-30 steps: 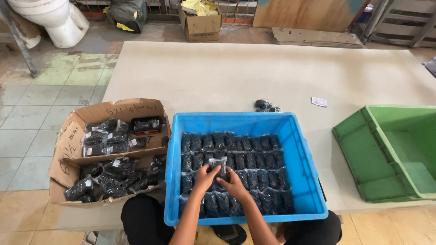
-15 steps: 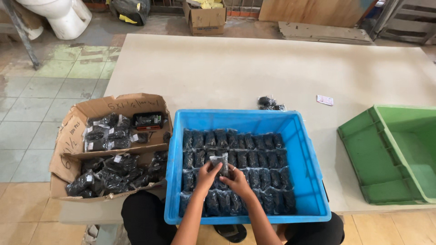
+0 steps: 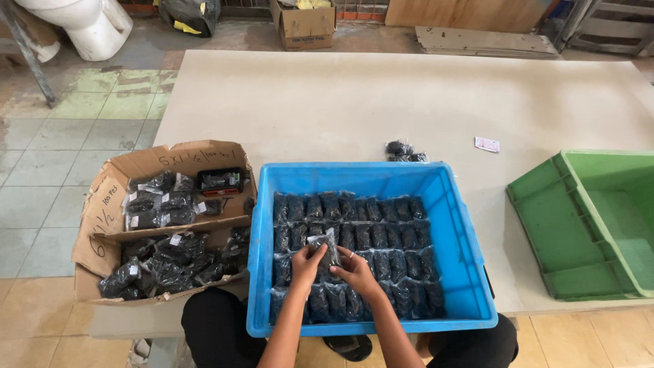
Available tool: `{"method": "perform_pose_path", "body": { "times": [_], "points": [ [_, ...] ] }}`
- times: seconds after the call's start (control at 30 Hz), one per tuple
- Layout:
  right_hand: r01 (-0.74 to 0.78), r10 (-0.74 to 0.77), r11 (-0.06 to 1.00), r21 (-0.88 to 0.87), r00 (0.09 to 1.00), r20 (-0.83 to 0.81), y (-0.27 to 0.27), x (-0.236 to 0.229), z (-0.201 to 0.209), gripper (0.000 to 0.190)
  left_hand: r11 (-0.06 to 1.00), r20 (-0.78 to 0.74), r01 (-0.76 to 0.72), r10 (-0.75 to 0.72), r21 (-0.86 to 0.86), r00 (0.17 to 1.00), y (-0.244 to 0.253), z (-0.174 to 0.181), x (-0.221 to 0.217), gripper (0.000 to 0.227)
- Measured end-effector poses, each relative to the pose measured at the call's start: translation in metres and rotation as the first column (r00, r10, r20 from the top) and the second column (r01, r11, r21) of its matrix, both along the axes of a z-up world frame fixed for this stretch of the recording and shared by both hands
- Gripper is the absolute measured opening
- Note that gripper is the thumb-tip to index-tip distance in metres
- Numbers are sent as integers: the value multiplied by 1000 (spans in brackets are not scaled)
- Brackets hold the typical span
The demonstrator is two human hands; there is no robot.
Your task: The person picks up small bags containing hardware from a blue crate, looks at the labels on the bags, and places them into a cardboard box.
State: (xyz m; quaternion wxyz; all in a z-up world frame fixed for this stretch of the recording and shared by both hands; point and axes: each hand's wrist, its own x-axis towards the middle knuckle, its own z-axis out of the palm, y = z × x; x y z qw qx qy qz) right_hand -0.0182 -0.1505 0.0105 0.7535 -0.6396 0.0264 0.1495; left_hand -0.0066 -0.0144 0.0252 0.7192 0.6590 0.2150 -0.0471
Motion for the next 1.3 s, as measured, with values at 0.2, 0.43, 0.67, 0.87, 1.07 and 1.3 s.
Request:
{"method": "perform_pose_path", "body": {
  "times": [0.2, 0.43, 0.67, 0.87, 1.07, 1.3],
  "points": [
    [72, -72, 997, 20, 997, 12, -15, 13, -49, 56, 986, -84, 169, -169, -6, 982, -3, 36, -4, 42],
    [150, -144, 985, 84, 986, -83, -2, -3, 25, 48, 998, 33, 61, -61, -12, 998, -8, 37, -3, 28],
    [181, -180, 983, 16, 981, -69, -6, 2, -3, 47, 994, 53, 105, -107, 35, 993, -8, 13, 6, 28],
    [313, -174, 844, -436, 928, 328, -12, 4, -16, 45, 991, 31, 55, -60, 123, 998, -17, 13, 9, 45],
    [477, 95, 651, -590, 721, 687, 4, -5, 17, 28, 997, -115, -62, 68, 53, 991, -32, 26, 9, 58],
    [266, 104, 856, -444, 752, 651, 19, -15, 51, 46, 959, -52, -274, 271, -77, 961, -8, -9, 24, 46]
  ]
}}
